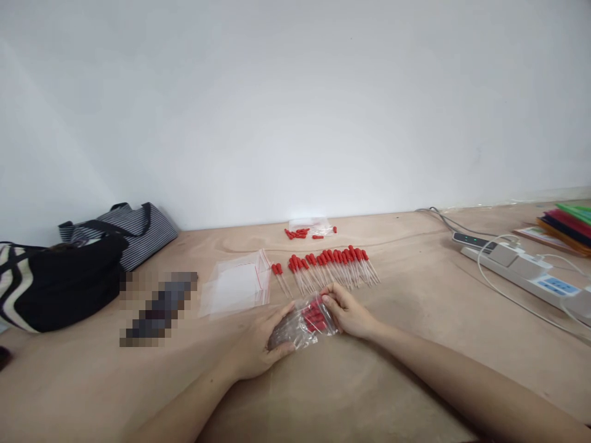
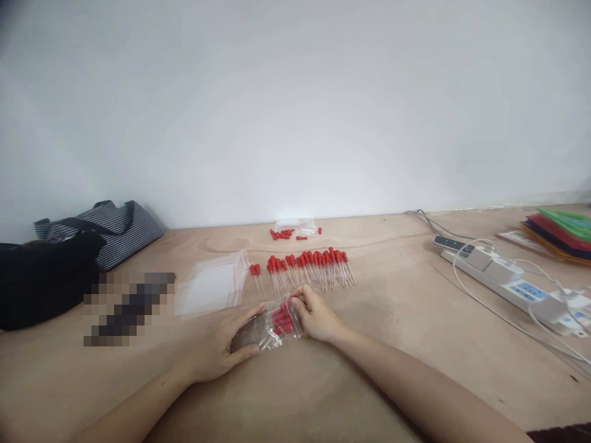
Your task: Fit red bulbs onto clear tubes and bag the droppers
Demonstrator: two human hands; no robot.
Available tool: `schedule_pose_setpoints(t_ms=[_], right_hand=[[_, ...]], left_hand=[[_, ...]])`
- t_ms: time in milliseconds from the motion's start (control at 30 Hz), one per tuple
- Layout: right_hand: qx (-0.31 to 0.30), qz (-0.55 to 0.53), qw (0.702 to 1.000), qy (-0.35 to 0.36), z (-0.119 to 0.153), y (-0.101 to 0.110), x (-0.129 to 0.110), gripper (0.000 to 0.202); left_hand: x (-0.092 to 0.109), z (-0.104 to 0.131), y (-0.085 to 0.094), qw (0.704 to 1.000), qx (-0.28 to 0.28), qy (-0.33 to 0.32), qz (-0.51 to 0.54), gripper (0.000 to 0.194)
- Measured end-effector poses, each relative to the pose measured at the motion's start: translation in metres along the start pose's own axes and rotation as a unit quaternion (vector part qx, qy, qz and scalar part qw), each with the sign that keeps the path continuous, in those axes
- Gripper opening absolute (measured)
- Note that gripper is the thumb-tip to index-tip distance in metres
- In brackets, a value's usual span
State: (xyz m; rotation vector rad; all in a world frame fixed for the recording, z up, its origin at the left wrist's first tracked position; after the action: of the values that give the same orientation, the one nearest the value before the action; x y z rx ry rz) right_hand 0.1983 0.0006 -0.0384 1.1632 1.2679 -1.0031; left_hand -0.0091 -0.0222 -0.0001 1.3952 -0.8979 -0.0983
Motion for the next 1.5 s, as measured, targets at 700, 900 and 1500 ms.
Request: schedule_pose_setpoints(t_ms=[700,900,1500], right_hand=[[-0.015,-0.019,0.999,-0.049,-0.004,0.004,0.005,0.028],[0.045,-0.045,0.998,-0.031,-0.005,0.000,0.004,0.030],[0.120,0.292,0.939,0.136,-0.037,0.019,-0.015,0.015]], left_hand=[[0.001,0.000,0.002,1.000,-0.002,-0.003,-0.003,0.061],[-0.001,0.000,0.000,1.000,0.004,-0.012,0.004,0.060],[-0.007,-0.001,0.003,0.999,-0.013,-0.043,-0.017,0.054]])
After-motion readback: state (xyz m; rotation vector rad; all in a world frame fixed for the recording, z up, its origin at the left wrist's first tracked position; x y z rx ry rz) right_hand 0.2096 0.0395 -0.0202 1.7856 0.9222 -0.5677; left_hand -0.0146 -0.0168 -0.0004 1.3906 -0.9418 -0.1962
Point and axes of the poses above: each hand's wrist, its own z-axis away from the middle knuckle, its own y-axis out of the back of the hand, x = y × z, the point moved 2 cm from there along -z, towards the middle knuckle, and after that the axes turned 4 degrees about x, right-handed, at the moved point
